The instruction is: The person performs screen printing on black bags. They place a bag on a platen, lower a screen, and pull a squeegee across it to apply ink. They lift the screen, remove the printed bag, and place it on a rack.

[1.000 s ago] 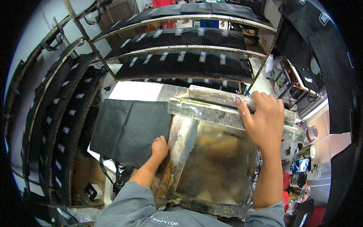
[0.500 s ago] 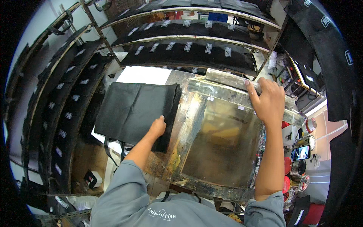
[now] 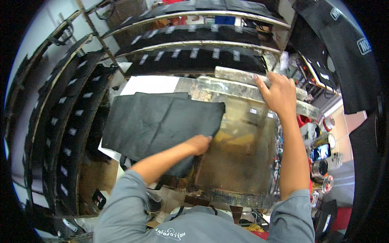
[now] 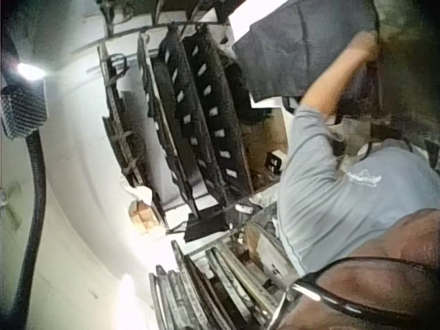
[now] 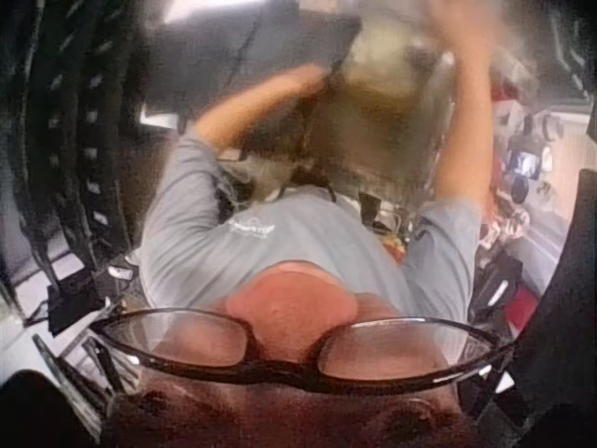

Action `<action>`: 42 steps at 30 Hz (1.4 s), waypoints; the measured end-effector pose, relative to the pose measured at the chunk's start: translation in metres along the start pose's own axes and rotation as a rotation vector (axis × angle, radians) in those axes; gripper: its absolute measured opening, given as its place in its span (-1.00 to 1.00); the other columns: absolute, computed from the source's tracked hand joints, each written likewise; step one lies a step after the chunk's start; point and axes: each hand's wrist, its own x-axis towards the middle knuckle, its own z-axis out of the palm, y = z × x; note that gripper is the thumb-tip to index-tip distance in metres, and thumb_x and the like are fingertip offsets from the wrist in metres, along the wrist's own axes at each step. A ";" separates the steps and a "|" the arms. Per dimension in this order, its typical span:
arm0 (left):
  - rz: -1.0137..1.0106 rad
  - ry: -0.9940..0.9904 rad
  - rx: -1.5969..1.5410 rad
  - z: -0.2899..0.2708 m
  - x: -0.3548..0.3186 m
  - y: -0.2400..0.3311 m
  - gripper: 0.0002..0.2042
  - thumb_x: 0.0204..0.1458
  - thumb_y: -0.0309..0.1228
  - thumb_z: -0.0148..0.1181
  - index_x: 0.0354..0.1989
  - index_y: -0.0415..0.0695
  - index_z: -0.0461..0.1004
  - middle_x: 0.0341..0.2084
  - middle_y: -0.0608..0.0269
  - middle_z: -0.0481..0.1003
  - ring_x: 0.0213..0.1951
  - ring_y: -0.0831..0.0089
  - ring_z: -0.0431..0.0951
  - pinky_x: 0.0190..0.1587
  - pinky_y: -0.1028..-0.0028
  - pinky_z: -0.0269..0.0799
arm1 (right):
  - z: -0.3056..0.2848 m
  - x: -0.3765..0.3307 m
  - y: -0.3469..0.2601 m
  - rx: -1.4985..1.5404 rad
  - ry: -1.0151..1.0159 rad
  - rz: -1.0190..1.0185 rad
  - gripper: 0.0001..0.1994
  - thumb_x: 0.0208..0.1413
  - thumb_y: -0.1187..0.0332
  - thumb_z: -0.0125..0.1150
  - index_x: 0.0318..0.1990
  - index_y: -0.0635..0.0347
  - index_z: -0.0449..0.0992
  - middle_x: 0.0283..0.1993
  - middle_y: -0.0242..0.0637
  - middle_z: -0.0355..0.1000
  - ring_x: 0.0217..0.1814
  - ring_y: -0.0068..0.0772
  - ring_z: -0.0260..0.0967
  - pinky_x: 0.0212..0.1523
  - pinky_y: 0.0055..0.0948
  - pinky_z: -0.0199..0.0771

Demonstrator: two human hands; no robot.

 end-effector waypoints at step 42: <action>0.103 0.549 0.061 0.123 0.134 0.121 0.06 -0.09 0.54 0.11 0.52 0.08 0.24 0.54 -0.10 0.07 0.53 -0.34 -0.09 0.45 -0.45 -0.44 | -0.017 0.058 -0.012 -0.004 -0.423 0.196 -0.36 0.39 -0.19 -0.10 -0.46 0.23 0.55 -0.44 -0.10 0.52 -0.37 -0.20 0.45 -0.23 -0.14 0.46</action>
